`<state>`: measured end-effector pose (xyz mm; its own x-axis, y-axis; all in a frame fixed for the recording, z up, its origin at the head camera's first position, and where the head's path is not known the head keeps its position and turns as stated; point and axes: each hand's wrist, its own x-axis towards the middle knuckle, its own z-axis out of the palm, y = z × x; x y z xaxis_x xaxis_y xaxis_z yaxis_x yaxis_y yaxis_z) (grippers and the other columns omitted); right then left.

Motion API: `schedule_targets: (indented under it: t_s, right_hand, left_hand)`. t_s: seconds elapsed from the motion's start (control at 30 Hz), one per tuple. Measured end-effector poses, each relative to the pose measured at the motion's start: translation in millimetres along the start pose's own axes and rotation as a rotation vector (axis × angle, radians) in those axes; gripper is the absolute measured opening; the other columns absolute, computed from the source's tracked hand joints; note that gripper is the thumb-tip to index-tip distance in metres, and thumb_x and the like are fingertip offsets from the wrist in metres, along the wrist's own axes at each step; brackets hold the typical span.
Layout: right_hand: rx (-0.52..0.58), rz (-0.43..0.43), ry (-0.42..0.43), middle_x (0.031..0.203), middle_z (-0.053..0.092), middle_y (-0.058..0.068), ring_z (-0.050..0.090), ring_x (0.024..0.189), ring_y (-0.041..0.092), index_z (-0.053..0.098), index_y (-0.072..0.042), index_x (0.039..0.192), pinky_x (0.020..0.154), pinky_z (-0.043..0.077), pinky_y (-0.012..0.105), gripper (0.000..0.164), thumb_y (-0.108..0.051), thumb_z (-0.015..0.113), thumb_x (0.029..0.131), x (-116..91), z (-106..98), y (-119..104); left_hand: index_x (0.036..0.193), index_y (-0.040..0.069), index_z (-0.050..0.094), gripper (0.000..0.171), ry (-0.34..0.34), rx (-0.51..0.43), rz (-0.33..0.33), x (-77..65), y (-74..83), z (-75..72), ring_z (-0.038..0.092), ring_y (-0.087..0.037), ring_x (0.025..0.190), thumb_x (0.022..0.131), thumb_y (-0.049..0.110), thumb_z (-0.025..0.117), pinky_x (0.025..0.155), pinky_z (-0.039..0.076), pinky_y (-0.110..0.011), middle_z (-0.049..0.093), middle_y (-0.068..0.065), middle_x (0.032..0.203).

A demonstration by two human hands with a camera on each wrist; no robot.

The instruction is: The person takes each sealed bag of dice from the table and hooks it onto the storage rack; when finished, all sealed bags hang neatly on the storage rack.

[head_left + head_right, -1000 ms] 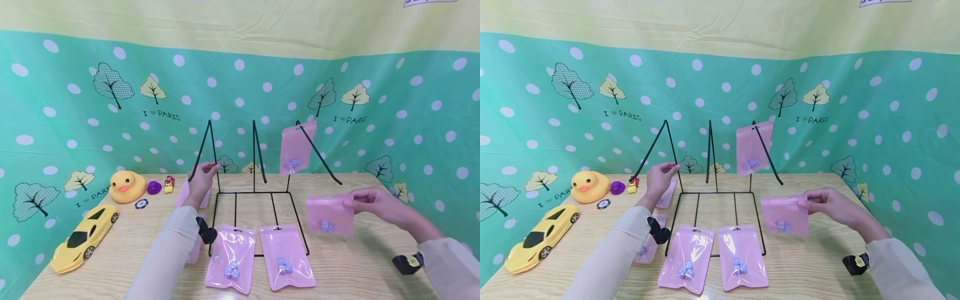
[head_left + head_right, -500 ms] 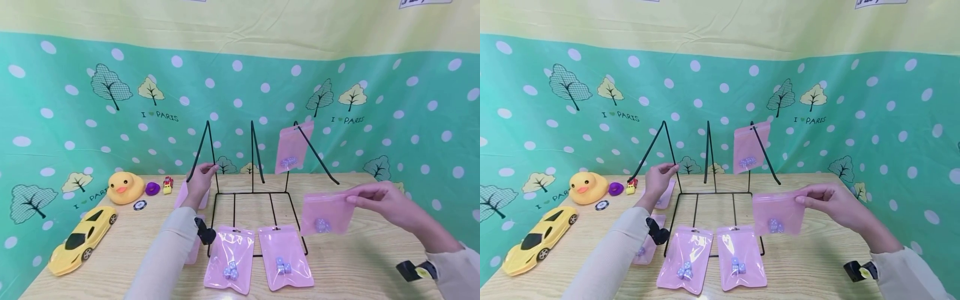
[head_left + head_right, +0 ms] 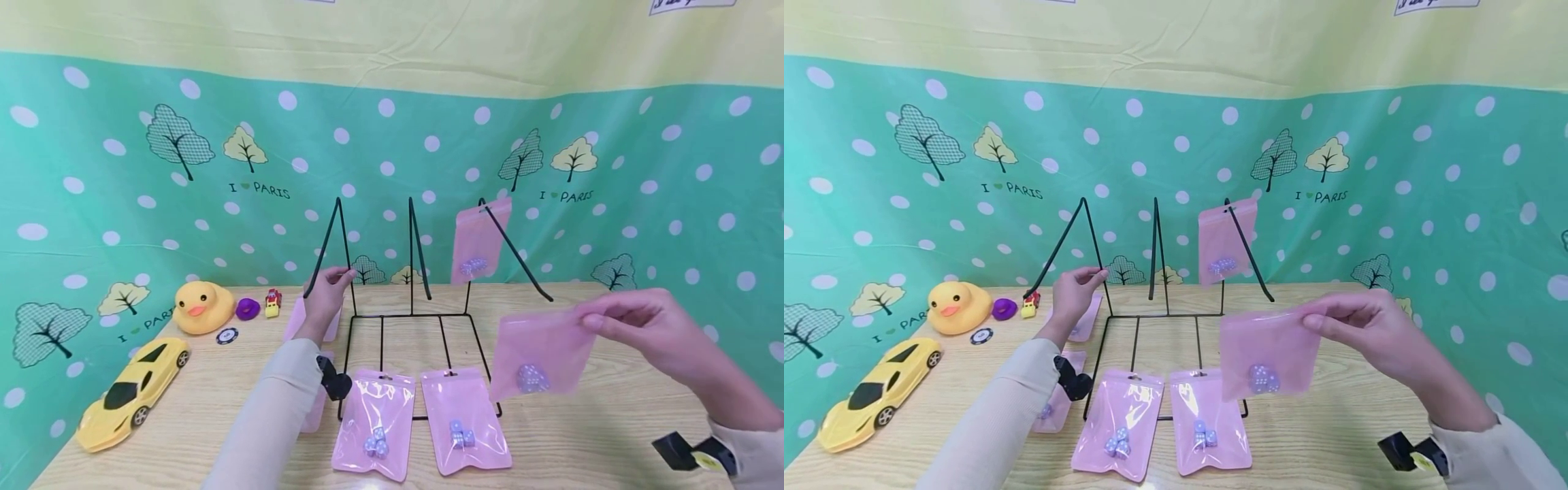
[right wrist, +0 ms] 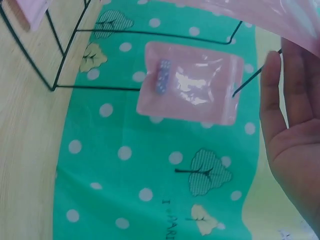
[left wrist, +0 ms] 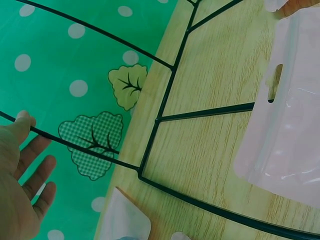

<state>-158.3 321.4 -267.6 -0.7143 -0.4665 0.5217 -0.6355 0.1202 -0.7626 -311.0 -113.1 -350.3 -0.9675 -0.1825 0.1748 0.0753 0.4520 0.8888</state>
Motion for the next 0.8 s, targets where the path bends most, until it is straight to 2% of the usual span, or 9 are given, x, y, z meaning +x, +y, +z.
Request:
schedule_targets:
  t_s: [0.1,0.2,0.4,0.57,0.73,0.8]
  right_hand:
    - [0.009,0.009,0.044,0.099,0.077,0.009,0.073,0.085,0.013,0.074,0.003,0.111,0.079,0.055,0.021,0.040,0.027,0.050,0.090,0.3,3.3,-4.2]
    - [-0.060,0.061,0.092,0.092,0.076,0.008,0.071,0.078,0.013,0.075,0.001,0.109,0.075,0.054,0.021,0.036,0.023,0.051,0.093,0.2,5.6,-8.1]
    - [-0.168,0.136,0.115,0.087,0.075,0.009,0.068,0.072,0.015,0.075,-0.001,0.111,0.074,0.053,0.021,0.031,0.016,0.054,0.096,3.1,8.1,-9.6]
    - [-0.275,0.220,0.129,0.086,0.074,0.007,0.067,0.076,0.017,0.074,-0.003,0.114,0.080,0.052,0.019,0.024,0.005,0.056,0.101,9.8,12.5,-10.9]
    - [-0.306,0.306,0.163,0.090,0.075,0.005,0.067,0.085,0.015,0.073,-0.006,0.116,0.084,0.051,0.018,0.019,-0.007,0.058,0.104,19.3,16.9,-9.4]
    - [-0.295,0.312,0.175,0.094,0.076,0.004,0.067,0.089,0.013,0.073,-0.005,0.116,0.084,0.051,0.018,0.019,-0.008,0.059,0.104,23.6,17.4,-7.2]
  left_hand:
    - [0.127,0.011,0.072,0.037,-0.003,-0.002,-0.002,0.5,-0.4,-0.1,0.062,-0.031,0.115,0.100,0.036,0.066,0.093,0.051,-0.046,0.070,-0.014,0.121]
    - [0.127,0.011,0.071,0.037,-0.004,-0.006,-0.006,0.7,-0.6,-0.3,0.061,-0.031,0.116,0.100,0.036,0.066,0.094,0.050,-0.046,0.069,-0.014,0.122]
    - [0.127,0.011,0.071,0.037,-0.006,-0.005,-0.008,0.5,-0.5,-0.3,0.060,-0.031,0.118,0.101,0.036,0.066,0.095,0.050,-0.047,0.069,-0.014,0.123]
    - [0.126,0.011,0.072,0.036,0.000,-0.005,-0.002,0.4,-1.1,-0.3,0.061,-0.031,0.118,0.100,0.036,0.066,0.096,0.050,-0.047,0.070,-0.013,0.122]
    - [0.125,0.012,0.072,0.037,0.002,-0.005,-0.012,1.0,-1.5,-0.2,0.061,-0.030,0.116,0.100,0.038,0.066,0.095,0.050,-0.047,0.070,-0.012,0.121]
    - [0.125,0.012,0.072,0.037,-0.001,-0.004,-0.013,0.9,-1.6,-0.4,0.061,-0.030,0.116,0.100,0.038,0.066,0.095,0.050,-0.047,0.070,-0.012,0.121]
